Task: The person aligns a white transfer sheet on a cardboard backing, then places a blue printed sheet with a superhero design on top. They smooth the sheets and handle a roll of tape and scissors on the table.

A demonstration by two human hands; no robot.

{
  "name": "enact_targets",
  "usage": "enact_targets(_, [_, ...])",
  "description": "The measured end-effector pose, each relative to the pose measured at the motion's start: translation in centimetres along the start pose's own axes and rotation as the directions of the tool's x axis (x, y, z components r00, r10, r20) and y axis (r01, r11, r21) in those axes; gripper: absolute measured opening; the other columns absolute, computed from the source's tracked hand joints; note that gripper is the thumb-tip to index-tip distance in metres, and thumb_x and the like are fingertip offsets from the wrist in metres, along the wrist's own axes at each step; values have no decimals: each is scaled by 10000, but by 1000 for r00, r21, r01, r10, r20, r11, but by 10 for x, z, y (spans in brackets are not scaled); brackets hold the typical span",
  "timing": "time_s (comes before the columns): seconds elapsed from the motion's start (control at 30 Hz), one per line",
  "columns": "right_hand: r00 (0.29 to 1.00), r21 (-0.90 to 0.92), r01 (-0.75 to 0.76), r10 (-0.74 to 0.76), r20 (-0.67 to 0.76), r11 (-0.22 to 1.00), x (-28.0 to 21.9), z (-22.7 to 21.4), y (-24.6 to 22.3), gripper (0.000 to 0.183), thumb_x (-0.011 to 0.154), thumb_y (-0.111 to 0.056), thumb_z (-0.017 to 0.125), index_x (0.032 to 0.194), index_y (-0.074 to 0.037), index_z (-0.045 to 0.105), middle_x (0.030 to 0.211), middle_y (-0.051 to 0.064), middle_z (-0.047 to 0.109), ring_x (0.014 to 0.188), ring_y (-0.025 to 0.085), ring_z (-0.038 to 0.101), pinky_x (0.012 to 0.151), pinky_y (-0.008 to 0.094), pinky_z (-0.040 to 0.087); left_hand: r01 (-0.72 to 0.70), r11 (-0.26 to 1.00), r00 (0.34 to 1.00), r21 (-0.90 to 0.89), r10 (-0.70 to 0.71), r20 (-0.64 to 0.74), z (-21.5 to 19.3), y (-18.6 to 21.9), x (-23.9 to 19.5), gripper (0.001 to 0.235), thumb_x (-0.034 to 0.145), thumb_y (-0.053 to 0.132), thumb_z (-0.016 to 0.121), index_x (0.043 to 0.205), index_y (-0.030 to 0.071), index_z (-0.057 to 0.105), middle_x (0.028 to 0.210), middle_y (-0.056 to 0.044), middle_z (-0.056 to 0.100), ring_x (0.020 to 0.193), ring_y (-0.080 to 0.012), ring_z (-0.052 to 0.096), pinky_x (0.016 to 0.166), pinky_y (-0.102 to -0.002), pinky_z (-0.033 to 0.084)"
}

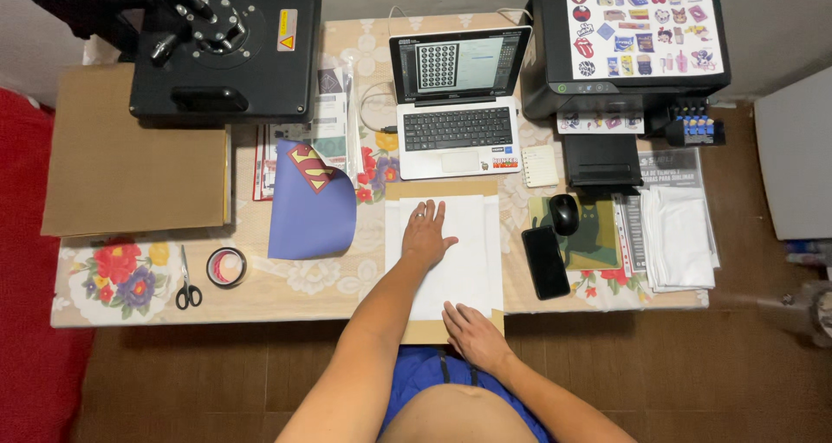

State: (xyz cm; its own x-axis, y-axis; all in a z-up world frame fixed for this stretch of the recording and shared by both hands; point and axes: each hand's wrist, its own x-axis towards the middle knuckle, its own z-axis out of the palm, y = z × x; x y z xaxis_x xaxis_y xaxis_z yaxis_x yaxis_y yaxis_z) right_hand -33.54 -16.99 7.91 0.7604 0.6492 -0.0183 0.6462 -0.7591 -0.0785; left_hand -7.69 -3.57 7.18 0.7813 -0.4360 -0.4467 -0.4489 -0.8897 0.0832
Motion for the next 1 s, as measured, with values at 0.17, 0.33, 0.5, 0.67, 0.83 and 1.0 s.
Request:
enact_targets(0.17, [996,-5,-71,70,-46,997,-3,-4,-18,563,1128,-294,643,1566,57,599,1648,236,578,1354,388,578,1160,479,494,-9,997,1000,-78,9,1,-5,-1,-4,1023,1106,716,515,1836,120,115,1888,-176,186,1749,-369,136,1414,-458,107])
enact_targets(0.33, [975,125,-215,205,88,969,-4,4,-35,740,1065,-370,716,1664,10,504,1701,240,504,1522,419,529,1274,489,424,-10,992,994,-126,24,110,-60,3,-36,954,1152,684,470,1848,89,203,1880,-221,246,1763,-396,172,1457,-487,136])
enact_targets(0.5, [952,135,-298,283,118,945,-4,-8,-50,747,1053,-386,740,1646,13,521,1747,235,464,1614,426,443,1321,483,387,-13,996,995,-92,22,102,-53,1,-33,1052,1096,764,515,1845,93,207,1879,-222,236,1760,-401,170,1458,-494,135])
enact_targets(0.67, [937,136,-326,301,175,936,-5,-22,-56,774,1058,-419,728,1664,6,502,1787,225,411,1661,422,376,1345,484,356,-16,995,993,-97,27,113,-53,2,-34,1169,1024,818,600,1850,98,193,1889,-231,217,1767,-402,157,1463,-484,118])
enact_targets(0.83, [931,168,-332,294,215,928,-8,-24,-50,795,1060,-433,729,1684,-7,483,1804,210,384,1687,405,340,1368,478,323,-28,995,995,-96,37,98,-59,8,-44,1108,1042,775,614,1855,144,202,1882,-269,209,1769,-430,151,1459,-511,121])
enact_targets(1.0, [940,200,-314,274,204,928,-24,-17,-40,794,1076,-453,714,1705,-39,466,1796,184,408,1683,374,356,1379,480,309,-19,997,992,-72,28,125,-88,22,-82,1230,947,817,720,1857,160,216,1904,-295,99,1781,-442,70,1467,-509,64])
